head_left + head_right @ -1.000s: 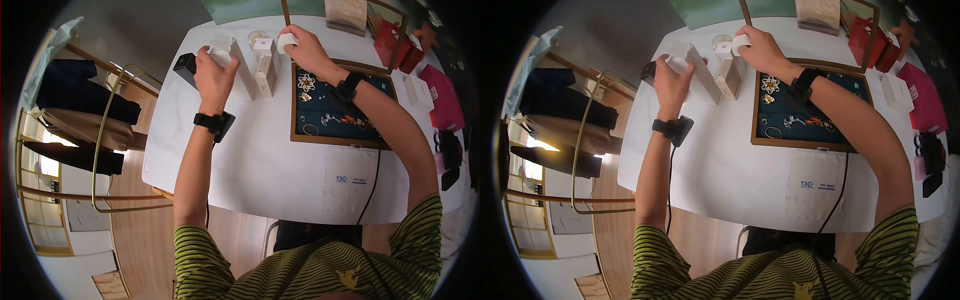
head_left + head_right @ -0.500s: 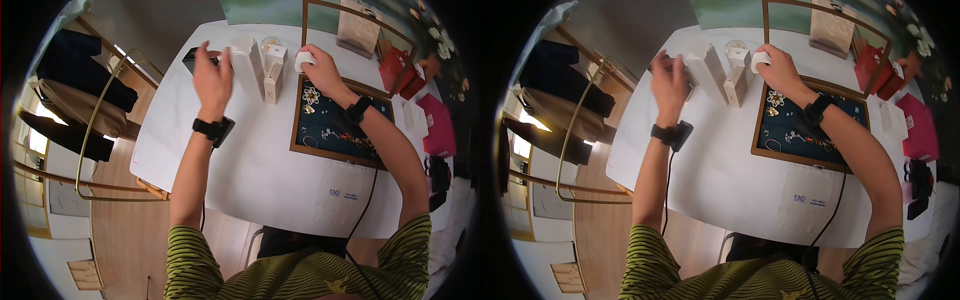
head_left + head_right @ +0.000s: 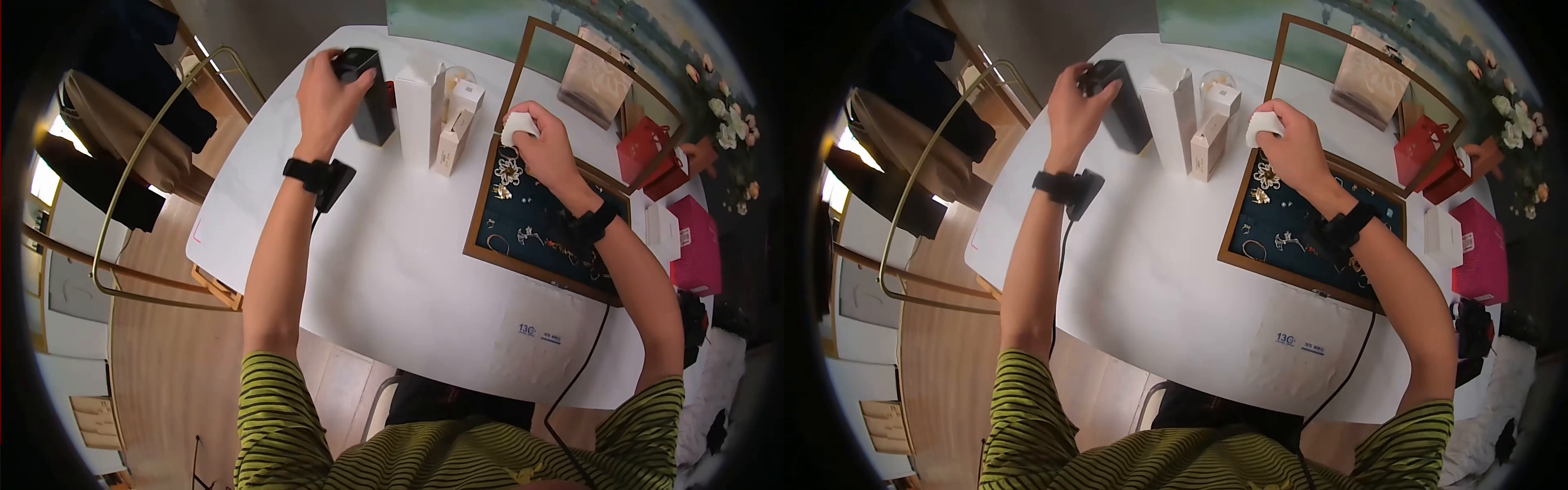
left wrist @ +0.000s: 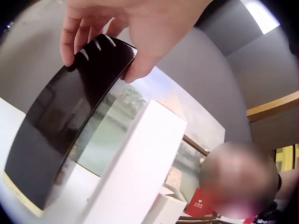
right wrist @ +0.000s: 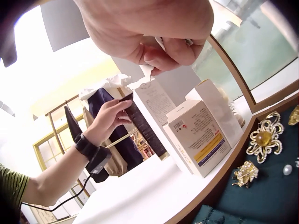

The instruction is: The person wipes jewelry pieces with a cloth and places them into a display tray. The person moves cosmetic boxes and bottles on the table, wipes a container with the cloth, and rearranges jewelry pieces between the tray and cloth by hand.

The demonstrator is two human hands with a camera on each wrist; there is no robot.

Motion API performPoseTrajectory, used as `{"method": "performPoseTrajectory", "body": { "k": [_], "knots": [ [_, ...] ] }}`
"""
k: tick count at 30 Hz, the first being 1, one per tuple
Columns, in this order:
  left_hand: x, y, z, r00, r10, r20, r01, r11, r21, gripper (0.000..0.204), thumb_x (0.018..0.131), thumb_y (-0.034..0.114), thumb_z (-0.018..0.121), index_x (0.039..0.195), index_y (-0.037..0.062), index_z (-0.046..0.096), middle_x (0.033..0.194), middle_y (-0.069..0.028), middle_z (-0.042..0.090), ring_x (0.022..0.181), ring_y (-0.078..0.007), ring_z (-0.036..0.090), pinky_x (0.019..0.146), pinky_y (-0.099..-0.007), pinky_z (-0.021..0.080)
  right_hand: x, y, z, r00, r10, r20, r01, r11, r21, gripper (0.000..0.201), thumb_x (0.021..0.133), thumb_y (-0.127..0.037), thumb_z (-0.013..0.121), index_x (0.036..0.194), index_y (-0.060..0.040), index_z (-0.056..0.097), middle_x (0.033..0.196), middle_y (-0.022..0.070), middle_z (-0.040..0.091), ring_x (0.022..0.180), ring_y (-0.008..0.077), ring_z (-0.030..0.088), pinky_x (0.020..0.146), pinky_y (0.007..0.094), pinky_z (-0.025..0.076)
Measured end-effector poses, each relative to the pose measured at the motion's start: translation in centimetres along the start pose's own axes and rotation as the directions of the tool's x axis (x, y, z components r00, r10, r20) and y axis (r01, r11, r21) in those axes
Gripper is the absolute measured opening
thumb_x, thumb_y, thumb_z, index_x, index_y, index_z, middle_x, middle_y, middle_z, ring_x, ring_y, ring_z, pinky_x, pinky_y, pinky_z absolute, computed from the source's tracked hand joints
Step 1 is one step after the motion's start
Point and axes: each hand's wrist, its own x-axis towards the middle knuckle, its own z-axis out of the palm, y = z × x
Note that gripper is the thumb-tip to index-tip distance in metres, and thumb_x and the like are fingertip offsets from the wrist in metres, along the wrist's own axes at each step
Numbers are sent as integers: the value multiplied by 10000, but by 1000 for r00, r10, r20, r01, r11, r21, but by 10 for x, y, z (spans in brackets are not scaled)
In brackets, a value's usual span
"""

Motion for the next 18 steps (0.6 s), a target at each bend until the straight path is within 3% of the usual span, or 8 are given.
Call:
{"method": "performPoseTrajectory", "body": {
  "k": [4, 6, 8, 10, 14, 18],
  "knots": [
    [27, 3, 29, 999, 0, 49, 3, 999, -49, 613, 739, 321, 767, 1197, -35, 567, 1042, -189, 674, 944, -292, 659, 812, -355, 511, -3, -11, 2, 1000, 1, 8, -1, 999, 34, 196, 793, -1, 573, 988, -5, 593, 860, 83, 648, 807, 158, 605, 741, 296, 487],
    [36, 0, 49, 988, -19, 150, 29, 998, -61, 631, 728, 290, 763, 1210, -51, 541, 1095, -220, 630, 974, -344, 638, 856, -388, 508, -6, -17, 1, 999, -37, 6, 37, 999, 27, 191, 793, -2, 572, 983, -4, 593, 853, 77, 643, 791, 146, 595, 727, 288, 484],
    [41, -8, 64, 985, 38, 166, -30, 998, -53, 641, 723, 259, 759, 1236, -44, 523, 1120, -234, 611, 995, -375, 632, 878, -404, 507, -12, -22, -1, 998, -66, 4, 66, 998, 23, 187, 794, -2, 571, 979, -3, 593, 846, 72, 637, 776, 135, 584, 713, 281, 480],
    [43, -11, 77, 973, 88, 213, -100, 994, 44, 628, 743, 279, 734, 1242, -37, 520, 1154, -247, 588, 1013, -401, 622, 899, -417, 503, -17, -26, -5, 998, -51, 21, 51, 999, 15, 179, 794, -3, 568, 971, 1, 593, 832, 67, 633, 757, 114, 573, 688, 266, 471],
    [43, -16, 88, 969, 39, 244, -59, 995, 77, 616, 772, 316, 707, 1244, -33, 524, 1185, -248, 575, 1032, -407, 614, 910, -424, 500, -23, -23, -10, 998, -50, 46, 50, 999, 6, 176, 794, -2, 566, 968, 4, 595, 823, 65, 635, 741, 104, 573, 666, 260, 473],
    [44, -16, 86, 966, 70, 248, -98, 990, 102, 644, 835, 451, 638, 1248, -32, 534, 1211, -231, 584, 1047, -400, 610, 916, -428, 490, -27, -14, -11, 997, -59, 50, 57, 998, 32, 183, 795, 2, 558, 972, 3, 601, 825, 67, 641, 730, 112, 580, 652, 262, 479]
  ]
}}
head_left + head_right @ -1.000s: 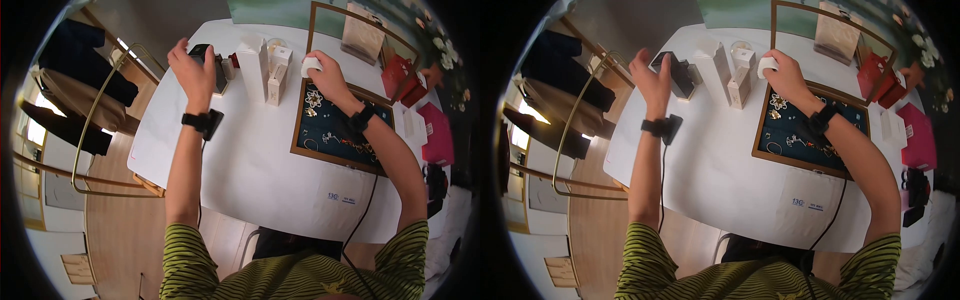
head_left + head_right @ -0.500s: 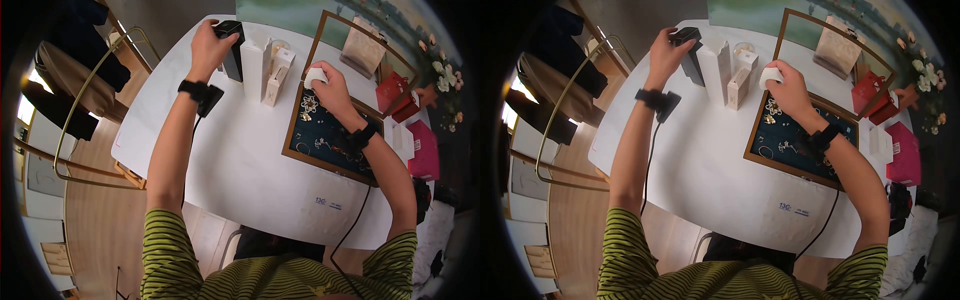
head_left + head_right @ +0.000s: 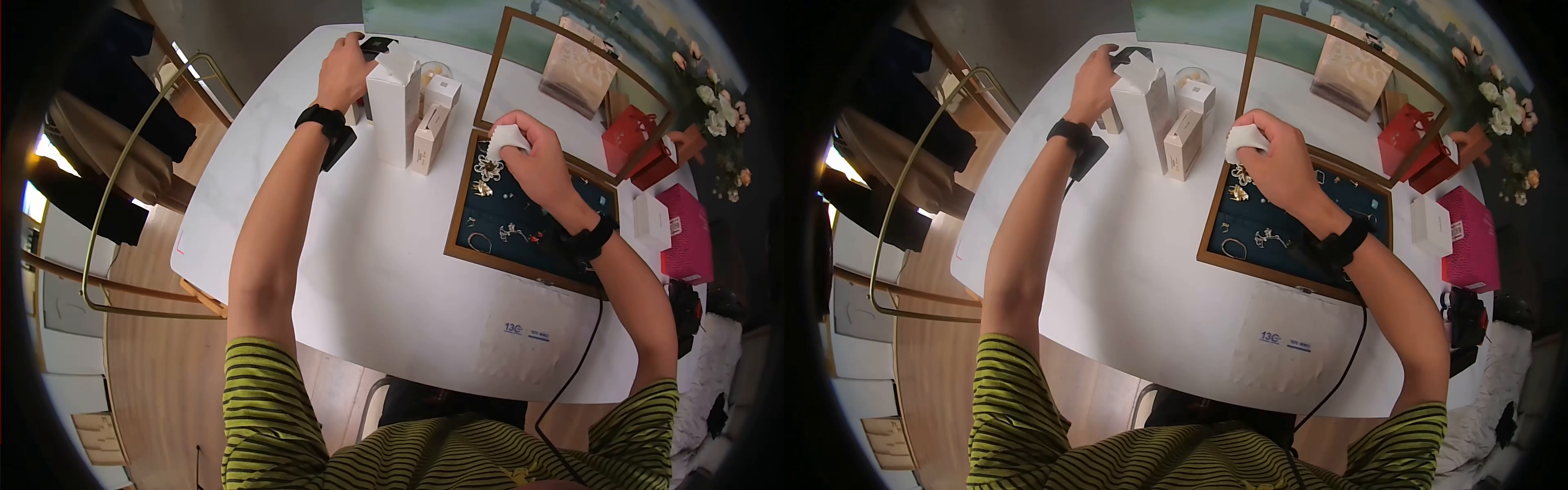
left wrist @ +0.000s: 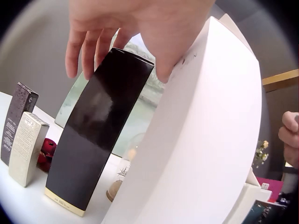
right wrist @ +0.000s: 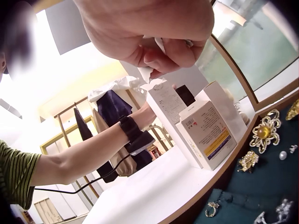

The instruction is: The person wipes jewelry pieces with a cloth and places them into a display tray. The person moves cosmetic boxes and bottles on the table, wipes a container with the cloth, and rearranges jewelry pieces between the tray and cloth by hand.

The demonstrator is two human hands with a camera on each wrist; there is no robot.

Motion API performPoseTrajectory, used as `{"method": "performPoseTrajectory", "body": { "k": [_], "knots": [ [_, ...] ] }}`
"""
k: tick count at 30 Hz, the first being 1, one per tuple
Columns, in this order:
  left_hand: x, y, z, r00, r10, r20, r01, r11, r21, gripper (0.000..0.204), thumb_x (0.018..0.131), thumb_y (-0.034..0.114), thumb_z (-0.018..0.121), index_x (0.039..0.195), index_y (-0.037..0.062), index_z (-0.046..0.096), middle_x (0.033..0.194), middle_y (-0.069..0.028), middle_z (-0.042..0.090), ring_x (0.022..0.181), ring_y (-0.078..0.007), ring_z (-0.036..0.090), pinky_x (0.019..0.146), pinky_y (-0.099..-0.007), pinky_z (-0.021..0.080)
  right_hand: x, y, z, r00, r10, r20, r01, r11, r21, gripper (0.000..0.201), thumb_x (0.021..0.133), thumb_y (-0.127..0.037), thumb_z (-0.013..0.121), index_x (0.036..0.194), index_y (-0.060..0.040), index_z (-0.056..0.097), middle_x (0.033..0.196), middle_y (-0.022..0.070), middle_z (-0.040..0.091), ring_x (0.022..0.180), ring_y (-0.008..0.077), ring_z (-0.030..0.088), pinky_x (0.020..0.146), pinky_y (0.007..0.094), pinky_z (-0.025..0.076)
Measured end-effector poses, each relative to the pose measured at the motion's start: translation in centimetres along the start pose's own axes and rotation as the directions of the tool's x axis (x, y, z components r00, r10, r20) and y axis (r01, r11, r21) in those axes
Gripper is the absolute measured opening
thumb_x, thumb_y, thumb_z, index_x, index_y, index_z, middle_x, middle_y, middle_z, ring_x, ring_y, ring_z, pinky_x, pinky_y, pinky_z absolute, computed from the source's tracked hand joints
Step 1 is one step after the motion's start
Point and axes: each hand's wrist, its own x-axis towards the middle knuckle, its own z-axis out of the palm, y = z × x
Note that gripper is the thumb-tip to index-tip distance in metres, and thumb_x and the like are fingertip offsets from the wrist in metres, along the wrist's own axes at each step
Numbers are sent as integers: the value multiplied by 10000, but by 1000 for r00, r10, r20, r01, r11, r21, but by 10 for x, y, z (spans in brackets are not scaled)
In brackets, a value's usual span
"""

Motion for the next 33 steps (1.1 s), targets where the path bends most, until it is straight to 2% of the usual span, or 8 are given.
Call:
{"method": "performPoseTrajectory", "body": {
  "k": [5, 8, 10, 13, 15, 18, 25, 33],
  "knots": [
    [0, -1, -19, 984, -163, 65, 171, 975, -145, 644, 893, 519, 549, 1225, -32, 559, 1230, -220, 593, 1050, -393, 606, 928, -433, 466, -7, 5, 0, 999, 37, -2, -37, 999, 4, 191, 797, 6, 548, 982, -1, 596, 828, 72, 644, 725, 116, 581, 646, 263, 478],
    [3, -33, -18, 980, -188, -67, 178, 975, -135, 579, 913, 472, 542, 1193, -34, 581, 1214, -210, 602, 1084, -372, 589, 935, -428, 452, -12, 8, -4, 997, 76, 11, -76, 997, 1, 203, 792, 9, 546, 990, 1, 590, 833, 77, 643, 723, 115, 578, 640, 265, 475],
    [1, -58, -15, 974, -136, -181, 139, 990, 5, 544, 917, 446, 549, 1165, -35, 595, 1190, -203, 612, 1130, -358, 563, 940, -429, 447, -16, 16, -6, 996, 84, 43, -83, 996, -37, 210, 785, 13, 542, 990, 4, 585, 823, 77, 641, 710, 110, 572, 635, 270, 473],
    [-9, -82, -5, 985, -167, -53, 168, 985, 26, 436, 860, 232, 589, 1227, -2, 569, 1228, -208, 585, 1182, -361, 534, 988, -415, 436, -20, 12, -4, 997, 75, 33, -73, 997, -37, 209, 777, 18, 542, 982, 9, 581, 811, 77, 644, 711, 111, 584, 649, 271, 481],
    [-14, -96, 5, 982, -173, 80, 179, 982, -66, 539, 762, 11, 556, 1299, 43, 532, 1307, -200, 542, 1215, -359, 520, 1033, -393, 423, -22, 5, -1, 998, 54, 26, -54, 998, -13, 202, 774, 22, 543, 973, 12, 581, 808, 81, 647, 717, 115, 593, 660, 272, 487],
    [-21, -104, 11, 973, -57, 224, 75, 994, -74, 565, 749, -36, 535, 1306, 62, 535, 1326, -173, 541, 1217, -348, 523, 1033, -386, 427, -26, -5, -1, 998, 37, 41, -37, 999, 3, 188, 769, 30, 545, 953, 19, 580, 811, 90, 651, 734, 124, 611, 680, 275, 499],
    [-36, -107, -1, 987, -51, 153, 50, 999, 11, 363, 794, 66, 659, 1155, 36, 640, 1135, -144, 655, 1037, -316, 629, 877, -386, 504, -29, -5, -5, 997, 19, 70, -16, 999, -38, 172, 764, 36, 542, 932, 35, 575, 813, 105, 655, 739, 137, 628, 677, 282, 508],
    [-62, -70, -26, 949, -150, 278, 143, 989, 44, 440, 771, 266, 724, 1113, -4, 659, 1009, -177, 697, 917, -318, 671, 828, -367, 523, -28, -10, 1, 998, 14, 62, -14, 1000, -5, 167, 769, 22, 541, 932, 35, 575, 788, 112, 644, 734, 128, 615, 668, 275, 504]
  ]
}}
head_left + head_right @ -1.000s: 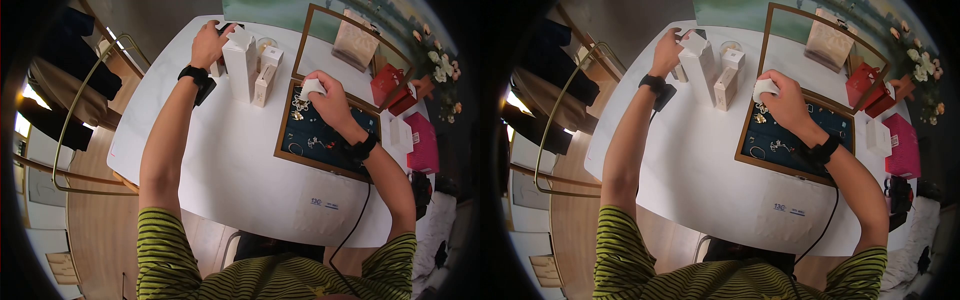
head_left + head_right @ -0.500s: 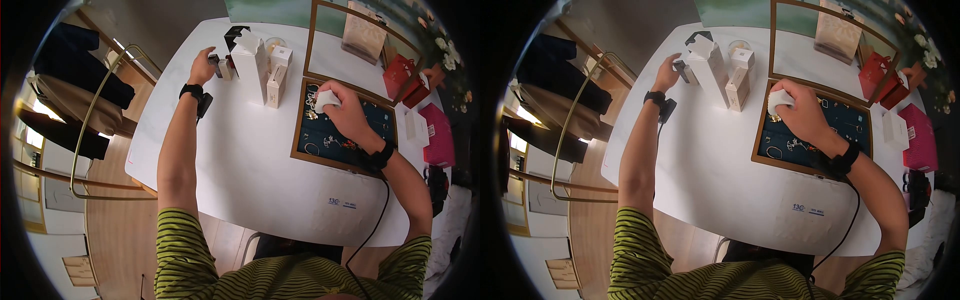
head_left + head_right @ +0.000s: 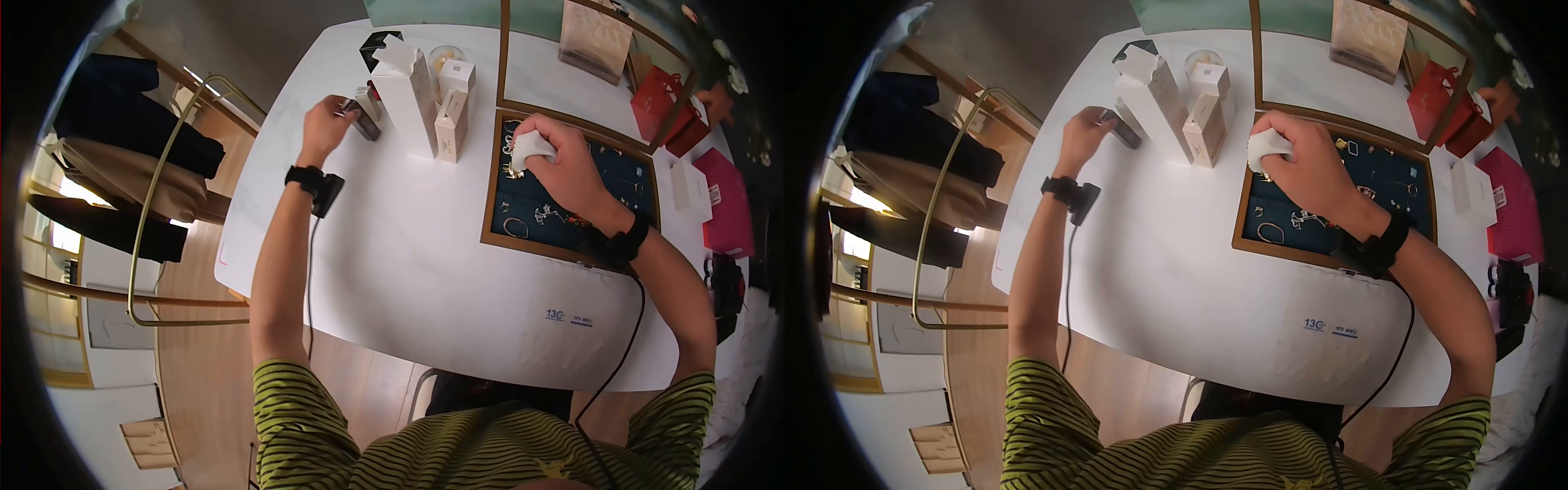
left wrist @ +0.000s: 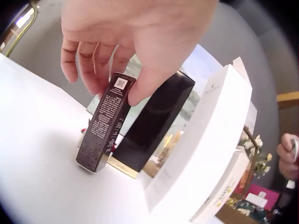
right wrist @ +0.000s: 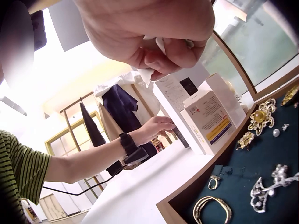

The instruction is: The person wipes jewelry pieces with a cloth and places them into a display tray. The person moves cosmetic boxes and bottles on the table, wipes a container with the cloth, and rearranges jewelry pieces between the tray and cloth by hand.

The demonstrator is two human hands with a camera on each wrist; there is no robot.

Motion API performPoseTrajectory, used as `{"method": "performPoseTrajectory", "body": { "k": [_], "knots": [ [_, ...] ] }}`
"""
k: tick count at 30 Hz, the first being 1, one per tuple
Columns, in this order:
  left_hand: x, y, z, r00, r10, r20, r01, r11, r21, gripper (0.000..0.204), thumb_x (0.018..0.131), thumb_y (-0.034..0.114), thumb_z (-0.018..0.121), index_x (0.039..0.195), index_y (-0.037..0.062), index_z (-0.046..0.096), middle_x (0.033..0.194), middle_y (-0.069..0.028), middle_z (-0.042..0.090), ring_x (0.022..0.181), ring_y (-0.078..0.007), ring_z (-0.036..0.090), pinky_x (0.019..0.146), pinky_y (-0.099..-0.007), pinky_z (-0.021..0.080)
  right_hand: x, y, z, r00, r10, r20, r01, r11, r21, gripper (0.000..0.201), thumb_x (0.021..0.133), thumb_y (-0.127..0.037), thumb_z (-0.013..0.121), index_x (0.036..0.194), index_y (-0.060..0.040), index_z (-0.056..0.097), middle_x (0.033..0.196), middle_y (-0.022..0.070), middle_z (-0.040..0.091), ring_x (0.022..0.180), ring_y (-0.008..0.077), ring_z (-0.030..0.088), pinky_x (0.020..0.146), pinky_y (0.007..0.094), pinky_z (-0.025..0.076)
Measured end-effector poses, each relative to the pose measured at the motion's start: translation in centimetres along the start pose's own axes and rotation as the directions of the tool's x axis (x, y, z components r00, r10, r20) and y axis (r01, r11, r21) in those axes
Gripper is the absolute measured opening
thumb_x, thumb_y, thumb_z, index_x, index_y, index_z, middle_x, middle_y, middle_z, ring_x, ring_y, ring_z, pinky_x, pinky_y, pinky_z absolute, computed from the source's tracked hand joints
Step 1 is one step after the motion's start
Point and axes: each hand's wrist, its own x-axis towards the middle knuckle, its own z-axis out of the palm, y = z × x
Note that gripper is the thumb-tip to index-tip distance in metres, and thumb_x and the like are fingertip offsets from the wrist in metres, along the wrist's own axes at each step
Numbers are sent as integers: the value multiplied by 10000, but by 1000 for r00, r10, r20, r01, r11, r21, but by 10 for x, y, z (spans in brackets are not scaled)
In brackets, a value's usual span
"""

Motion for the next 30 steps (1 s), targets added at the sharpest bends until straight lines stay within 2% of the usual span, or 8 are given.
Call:
{"method": "performPoseTrajectory", "body": {
  "k": [10, 12, 14, 17, 20, 22, 26, 30],
  "knots": [
    [-12, 29, 4, 993, -116, 21, 117, 993, -22, 503, 809, 406, 703, 1094, -8, 671, 993, -165, 707, 908, -280, 679, 819, -357, 520, -9, 2, -6, 999, -31, -23, 31, 1000, -3, 164, 772, 33, 549, 932, 30, 583, 800, 98, 645, 735, 124, 608, 676, 274, 504],
    [1, 19, 4, 947, -317, -54, 299, 929, -218, 525, 833, 446, 674, 1097, -8, 672, 994, -162, 708, 934, -272, 674, 835, -353, 513, -9, 4, -8, 1000, 18, -8, -18, 1000, 25, 183, 757, 43, 535, 933, 17, 577, 830, 89, 647, 776, 130, 611, 733, 273, 493],
    [15, 4, 7, 953, -298, -48, 279, 930, -238, 524, 832, 443, 678, 1103, -6, 672, 1003, -163, 706, 951, -272, 670, 841, -351, 510, -10, 5, -8, 998, 67, 11, -68, 997, 48, 205, 741, 53, 521, 933, 4, 572, 860, 81, 648, 816, 136, 613, 789, 271, 482],
    [33, -6, 13, 969, -243, -38, 227, 944, -240, 502, 823, 407, 701, 1127, 9, 667, 1025, -159, 701, 982, -272, 662, 852, -344, 506, -10, 6, -6, 1000, -4, -30, 5, 1000, 25, 157, 774, 31, 551, 929, 26, 582, 803, 100, 651, 727, 135, 616, 669, 279, 498],
    [43, -5, 19, 985, -170, 4, 166, 957, -236, 438, 805, 315, 730, 1152, 55, 665, 1024, -150, 700, 984, -272, 660, 856, -344, 508, -11, 6, -9, 999, 46, 7, -46, 999, 16, 207, 746, 51, 520, 942, 3, 566, 854, 77, 642, 817, 131, 608, 784, 274, 480],
    [45, -2, 21, 995, -26, 94, 28, 999, -27, 420, 776, 235, 753, 1163, 99, 664, 1009, -129, 705, 961, -270, 666, 850, -353, 516, -13, 9, -9, 998, 66, 7, -66, 998, -3, 205, 748, 47, 522, 942, -1, 569, 856, 78, 647, 810, 134, 613, 778, 272, 479],
    [40, -1, 23, 993, -60, 106, 57, 998, 23, 398, 764, 200, 756, 1144, 116, 673, 1006, -110, 710, 940, -277, 673, 839, -366, 523, -15, 16, -11, 997, 73, -1, -73, 997, -18, 210, 748, 47, 521, 946, -4, 570, 851, 78, 650, 801, 133, 614, 775, 268, 478],
    [33, -15, 17, 995, -100, 15, 99, 994, 49, 361, 777, 216, 739, 1109, 87, 681, 1014, -112, 714, 918, -272, 681, 818, -364, 531, -17, 22, -10, 999, 40, -35, -40, 999, -8, 195, 761, 35, 541, 950, 5, 577, 834, 92, 654, 773, 140, 620, 733, 276, 488]
  ]
}}
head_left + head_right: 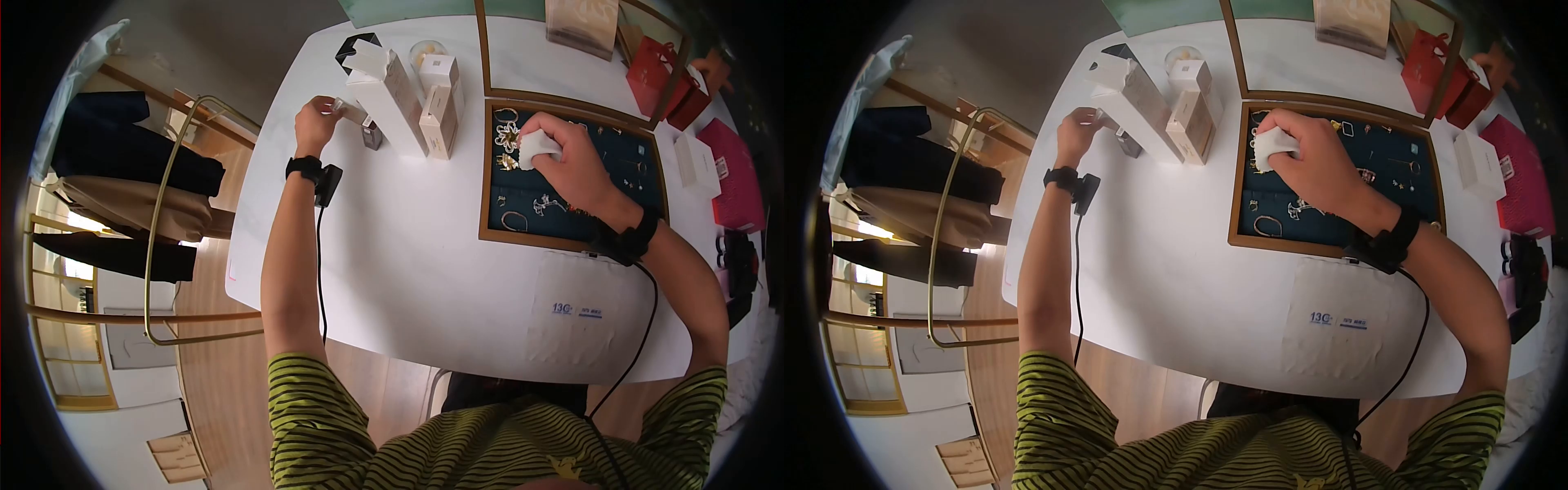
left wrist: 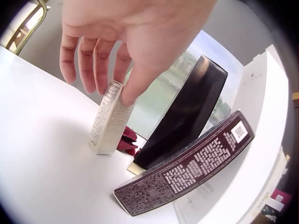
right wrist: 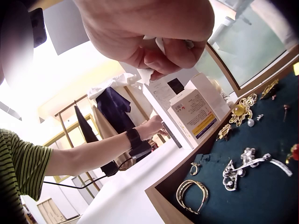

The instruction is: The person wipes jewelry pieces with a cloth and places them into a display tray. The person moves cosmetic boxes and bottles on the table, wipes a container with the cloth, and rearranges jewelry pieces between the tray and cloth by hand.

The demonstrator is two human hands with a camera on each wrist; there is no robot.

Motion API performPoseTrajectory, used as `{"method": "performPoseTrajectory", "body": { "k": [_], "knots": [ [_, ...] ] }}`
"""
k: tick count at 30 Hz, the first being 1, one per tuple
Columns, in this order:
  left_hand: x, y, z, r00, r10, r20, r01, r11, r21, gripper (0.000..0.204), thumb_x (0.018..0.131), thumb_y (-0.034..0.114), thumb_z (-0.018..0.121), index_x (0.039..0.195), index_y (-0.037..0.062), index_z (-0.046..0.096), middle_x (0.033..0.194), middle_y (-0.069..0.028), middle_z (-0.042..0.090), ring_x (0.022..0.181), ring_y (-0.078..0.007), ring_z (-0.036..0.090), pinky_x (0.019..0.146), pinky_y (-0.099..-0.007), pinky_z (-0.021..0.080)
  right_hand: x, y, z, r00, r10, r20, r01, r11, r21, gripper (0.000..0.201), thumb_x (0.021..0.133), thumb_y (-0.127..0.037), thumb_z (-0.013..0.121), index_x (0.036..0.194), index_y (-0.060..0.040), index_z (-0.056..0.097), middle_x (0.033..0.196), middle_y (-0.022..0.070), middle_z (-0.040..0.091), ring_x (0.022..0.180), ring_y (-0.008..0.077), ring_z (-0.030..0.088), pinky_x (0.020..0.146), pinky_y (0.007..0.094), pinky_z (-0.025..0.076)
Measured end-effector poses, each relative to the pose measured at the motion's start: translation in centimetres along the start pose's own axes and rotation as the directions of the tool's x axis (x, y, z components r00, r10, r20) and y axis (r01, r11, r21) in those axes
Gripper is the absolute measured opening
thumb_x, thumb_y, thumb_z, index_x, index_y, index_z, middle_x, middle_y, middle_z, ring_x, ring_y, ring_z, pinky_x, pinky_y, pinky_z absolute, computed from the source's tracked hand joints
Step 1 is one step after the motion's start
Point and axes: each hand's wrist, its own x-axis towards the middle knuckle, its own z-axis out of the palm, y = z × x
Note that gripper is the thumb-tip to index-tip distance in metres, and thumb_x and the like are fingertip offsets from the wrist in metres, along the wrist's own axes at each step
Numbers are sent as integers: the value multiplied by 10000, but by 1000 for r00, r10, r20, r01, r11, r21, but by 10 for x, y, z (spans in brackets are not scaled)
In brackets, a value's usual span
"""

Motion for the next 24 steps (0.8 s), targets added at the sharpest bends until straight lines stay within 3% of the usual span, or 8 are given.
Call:
{"method": "performPoseTrajectory", "body": {
  "k": [8, 17, 19, 20, 22, 23, 24],
  "knots": [
    [-21, -5, -19, 1000, -16, -6, 17, 998, 53, 412, 779, 295, 740, 1084, 25, 679, 997, -132, 716, 916, -276, 683, 820, -366, 530, -2, -7, 3, 998, -59, 3, 59, 998, 11, 178, 777, 20, 555, 953, 20, 581, 824, 105, 656, 749, 147, 624, 694, 284, 497],
    [-40, 24, -6, 992, -88, 94, 93, 994, -49, 452, 817, 366, 701, 1088, 5, 671, 958, -150, 716, 905, -268, 683, 802, -357, 534, -7, -24, 3, 998, -61, 20, 61, 998, 18, 156, 777, 28, 545, 930, 20, 573, 798, 99, 644, 733, 137, 605, 682, 285, 485],
    [-47, 35, -12, 963, -187, 192, 223, 957, -187, 435, 849, 363, 654, 1101, 8, 663, 985, -153, 706, 889, -270, 685, 804, -366, 538, -7, -24, 3, 999, -50, 2, 50, 999, -1, 151, 776, 28, 543, 924, 22, 571, 789, 97, 640, 730, 140, 603, 680, 289, 483],
    [-48, 35, -12, 964, -187, 191, 223, 957, -187, 435, 849, 363, 654, 1101, 8, 663, 985, -153, 706, 889, -270, 685, 804, -366, 538, -7, -23, 3, 999, -50, 1, 50, 999, -1, 151, 776, 28, 543, 924, 22, 571, 789, 97, 640, 730, 140, 603, 680, 289, 483],
    [-48, 28, -10, 956, -187, 227, 262, 890, -374, 470, 846, 272, 650, 1219, -6, 585, 1124, -161, 662, 980, -279, 661, 854, -385, 528, -7, -19, 2, 998, -56, 9, 56, 998, -6, 146, 776, 24, 546, 920, 22, 570, 786, 98, 639, 729, 145, 602, 678, 294, 481],
    [-49, 21, -7, 956, -187, 226, 262, 890, -372, 470, 846, 272, 650, 1219, -6, 585, 1124, -161, 662, 980, -279, 661, 854, -385, 528, -7, -19, 2, 998, -57, 8, 57, 998, -4, 146, 776, 24, 546, 920, 22, 570, 786, 98, 639, 729, 145, 602, 678, 294, 481],
    [-48, 8, 0, 974, -54, 220, 125, 938, -323, 560, 816, 205, 669, 1302, -11, 493, 1195, -174, 620, 1045, -286, 633, 888, -393, 516, -7, -20, 2, 998, -57, 10, 57, 998, -7, 145, 775, 24, 546, 918, 23, 570, 787, 100, 638, 728, 147, 601, 677, 295, 479]
  ]
}}
